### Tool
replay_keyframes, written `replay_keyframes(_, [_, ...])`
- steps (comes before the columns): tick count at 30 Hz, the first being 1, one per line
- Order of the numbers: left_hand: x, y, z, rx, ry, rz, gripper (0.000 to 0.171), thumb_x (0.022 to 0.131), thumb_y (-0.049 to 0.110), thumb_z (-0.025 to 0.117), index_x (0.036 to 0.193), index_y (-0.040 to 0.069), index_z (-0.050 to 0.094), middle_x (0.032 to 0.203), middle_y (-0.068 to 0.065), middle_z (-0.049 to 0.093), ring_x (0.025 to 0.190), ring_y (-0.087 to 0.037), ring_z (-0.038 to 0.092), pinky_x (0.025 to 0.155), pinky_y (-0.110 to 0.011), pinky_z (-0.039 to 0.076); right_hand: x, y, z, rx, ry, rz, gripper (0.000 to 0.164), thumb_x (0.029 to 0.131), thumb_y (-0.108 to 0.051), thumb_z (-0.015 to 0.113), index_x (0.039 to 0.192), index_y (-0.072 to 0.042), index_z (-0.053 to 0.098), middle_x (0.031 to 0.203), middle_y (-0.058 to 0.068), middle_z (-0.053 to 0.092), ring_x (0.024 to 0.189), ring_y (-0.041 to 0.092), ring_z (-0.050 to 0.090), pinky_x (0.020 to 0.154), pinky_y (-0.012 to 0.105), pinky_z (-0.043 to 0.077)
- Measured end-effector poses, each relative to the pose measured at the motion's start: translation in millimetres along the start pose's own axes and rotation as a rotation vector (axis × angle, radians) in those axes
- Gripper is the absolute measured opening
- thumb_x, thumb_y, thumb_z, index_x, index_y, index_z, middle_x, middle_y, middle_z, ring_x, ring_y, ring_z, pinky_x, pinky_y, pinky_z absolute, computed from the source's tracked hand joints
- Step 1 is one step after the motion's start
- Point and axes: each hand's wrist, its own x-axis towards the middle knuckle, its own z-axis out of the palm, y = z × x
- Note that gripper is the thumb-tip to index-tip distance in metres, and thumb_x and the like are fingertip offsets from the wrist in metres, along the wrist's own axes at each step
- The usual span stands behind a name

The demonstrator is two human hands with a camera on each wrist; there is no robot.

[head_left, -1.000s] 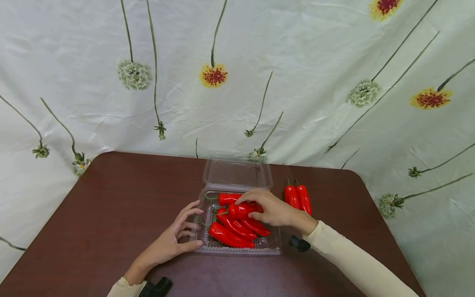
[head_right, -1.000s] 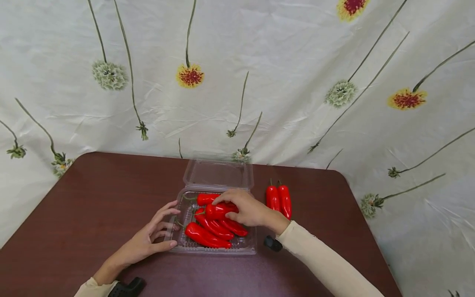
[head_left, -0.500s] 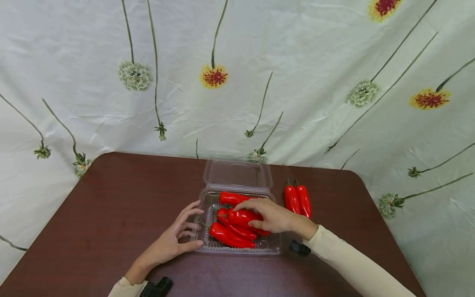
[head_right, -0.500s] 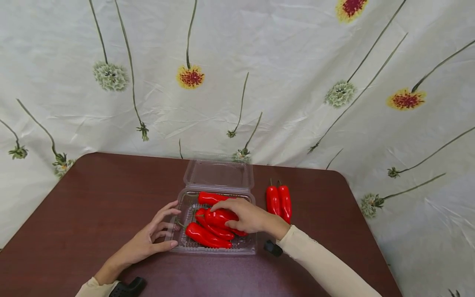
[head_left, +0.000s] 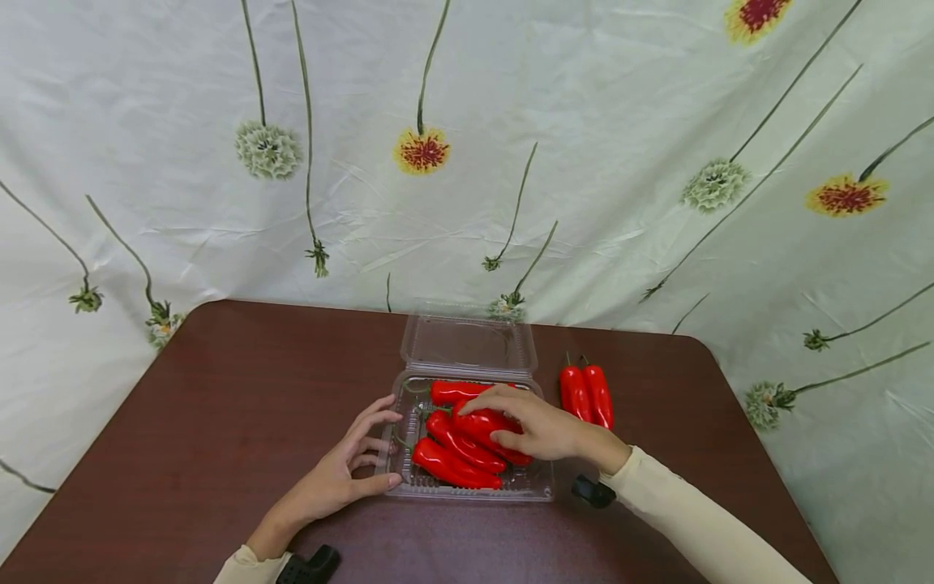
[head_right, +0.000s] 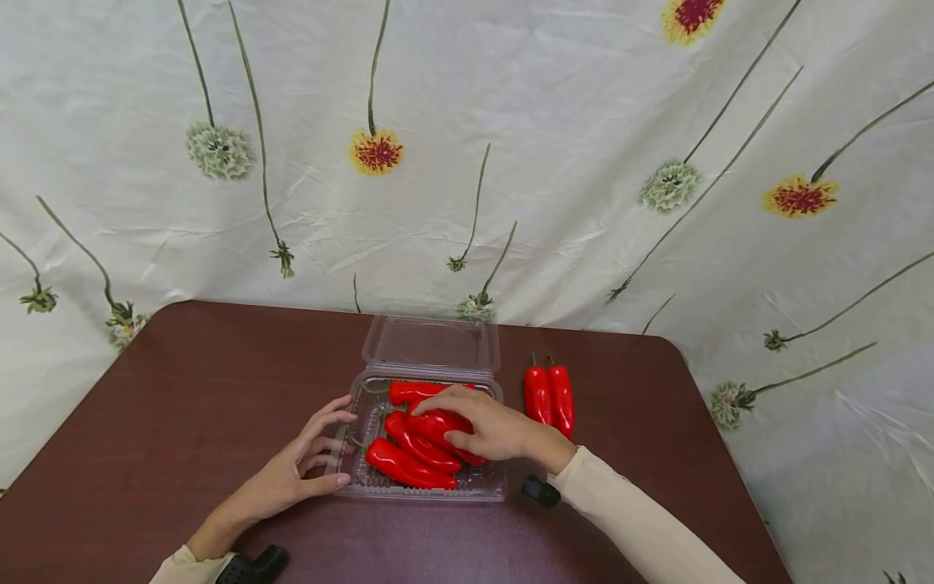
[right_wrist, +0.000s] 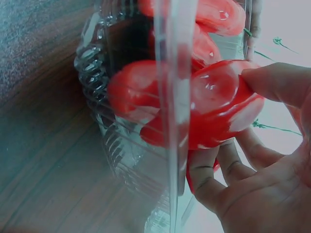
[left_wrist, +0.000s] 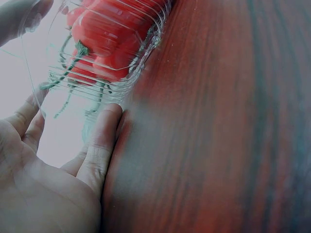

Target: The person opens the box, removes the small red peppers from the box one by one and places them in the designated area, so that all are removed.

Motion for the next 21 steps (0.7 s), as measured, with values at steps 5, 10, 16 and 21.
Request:
replay_keyframes(5, [0.0, 0.0, -0.3, -0.007, -0.003, 0.006, 0.071, 0.09, 0.007, 0.074, 0.149, 0.005, 0.035, 0.166, -0.008, 0.01, 0.111, -0.029, 0.06, 0.09, -0.027, 0.052, -3.7, -0.6, -2.7, -0.001, 0.031, 0.019, 0.051, 0.095, -0.008, 0.064, 0.14, -0.031, 0.055, 0.138, -0.004, 0.049, 0.128, 0.016, 0.045, 0.101, 0.043, 0.045])
replay_keyframes(10, [-0.5, -0.4, -0.7, -0.013, -0.001, -0.002, 0.072, 0.09, 0.007, 0.074, 0.15, 0.006, 0.034, 0.166, -0.007, 0.01, 0.112, -0.028, 0.06, 0.09, -0.027, 0.052, -4.9, -0.3, -4.5, 0.011, 0.061, 0.012, 0.05, 0.095, -0.007, 0.064, 0.139, -0.03, 0.055, 0.137, -0.001, 0.047, 0.127, 0.017, 0.043, 0.098, 0.042, 0.047])
replay_keyframes(16, [-1.0, -1.0, -0.3, -0.018, -0.003, -0.009, 0.072, 0.09, 0.007, 0.074, 0.15, 0.005, 0.034, 0.166, -0.007, 0.01, 0.112, -0.028, 0.06, 0.09, -0.028, 0.052, -7.8, 1.0, -7.0, 0.042, 0.088, 0.043, 0.05, 0.095, -0.006, 0.065, 0.138, -0.028, 0.055, 0.136, -0.001, 0.046, 0.129, 0.017, 0.042, 0.098, 0.039, 0.05])
replay_keyframes(21, [-0.7, -0.6, -0.2, -0.015, -0.007, -0.01, 0.071, 0.09, 0.008, 0.074, 0.15, 0.007, 0.035, 0.166, -0.006, 0.009, 0.112, -0.027, 0.06, 0.09, -0.028, 0.052, -11.2, 2.6, -11.9, 0.101, 0.139, 0.068, 0.051, 0.094, -0.005, 0.067, 0.137, -0.028, 0.056, 0.136, 0.0, 0.047, 0.129, 0.019, 0.042, 0.095, 0.035, 0.052])
